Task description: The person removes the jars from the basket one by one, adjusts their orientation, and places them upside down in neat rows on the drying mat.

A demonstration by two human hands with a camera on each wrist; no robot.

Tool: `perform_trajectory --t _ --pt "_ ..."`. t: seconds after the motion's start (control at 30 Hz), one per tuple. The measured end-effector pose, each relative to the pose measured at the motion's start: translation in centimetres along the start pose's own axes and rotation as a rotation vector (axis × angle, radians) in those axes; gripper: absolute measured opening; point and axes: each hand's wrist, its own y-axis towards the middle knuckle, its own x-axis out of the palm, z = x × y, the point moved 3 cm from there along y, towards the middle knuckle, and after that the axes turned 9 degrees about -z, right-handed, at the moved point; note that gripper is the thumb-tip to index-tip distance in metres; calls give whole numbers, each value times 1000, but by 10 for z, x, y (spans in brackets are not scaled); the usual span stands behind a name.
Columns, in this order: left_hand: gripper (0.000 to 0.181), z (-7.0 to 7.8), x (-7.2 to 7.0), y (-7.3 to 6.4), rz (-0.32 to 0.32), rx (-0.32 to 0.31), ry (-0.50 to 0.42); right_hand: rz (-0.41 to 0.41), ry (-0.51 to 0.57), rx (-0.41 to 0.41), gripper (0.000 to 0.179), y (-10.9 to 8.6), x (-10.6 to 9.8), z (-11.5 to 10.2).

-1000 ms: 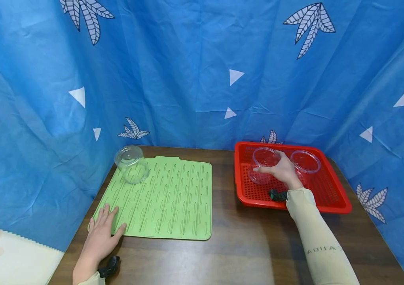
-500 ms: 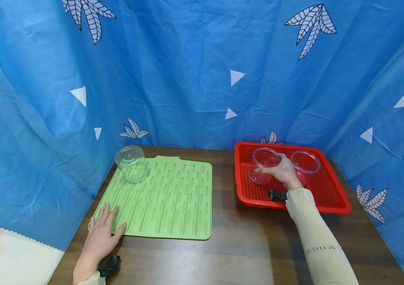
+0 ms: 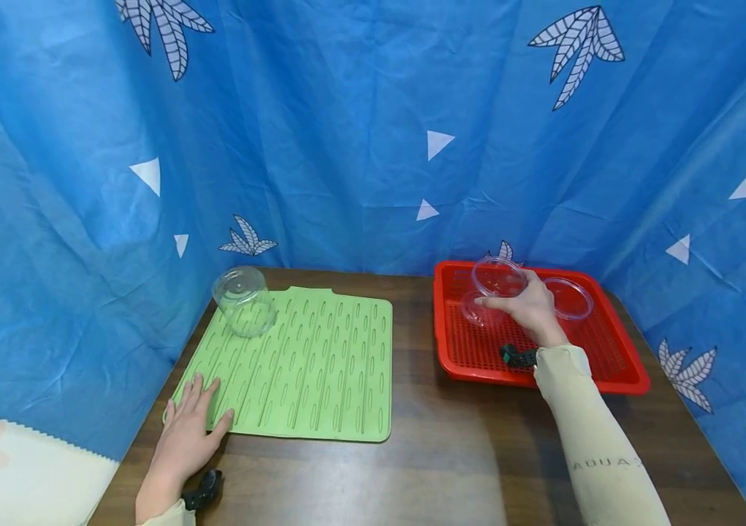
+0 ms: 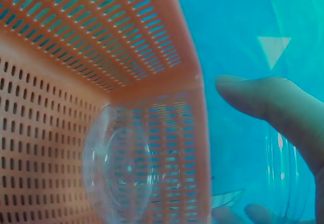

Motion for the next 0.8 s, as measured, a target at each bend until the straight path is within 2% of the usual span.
perform_trajectory --t 0.27,0.53,0.7,0.8 --pt "78 2 -1 0 -7 0 -2 91 -79 -92 114 -14 -9 -16" --pt "79 0 -2 2 -18 -10 22 190 -109 -177 111 -35 -17 -44" --pt "76 5 -9 2 -15 -16 29 263 -138 -268 104 -46 -18 -63" --pt "72 12 -18 2 16 -12 59 298 -153 -316 102 -54 -18 -75"
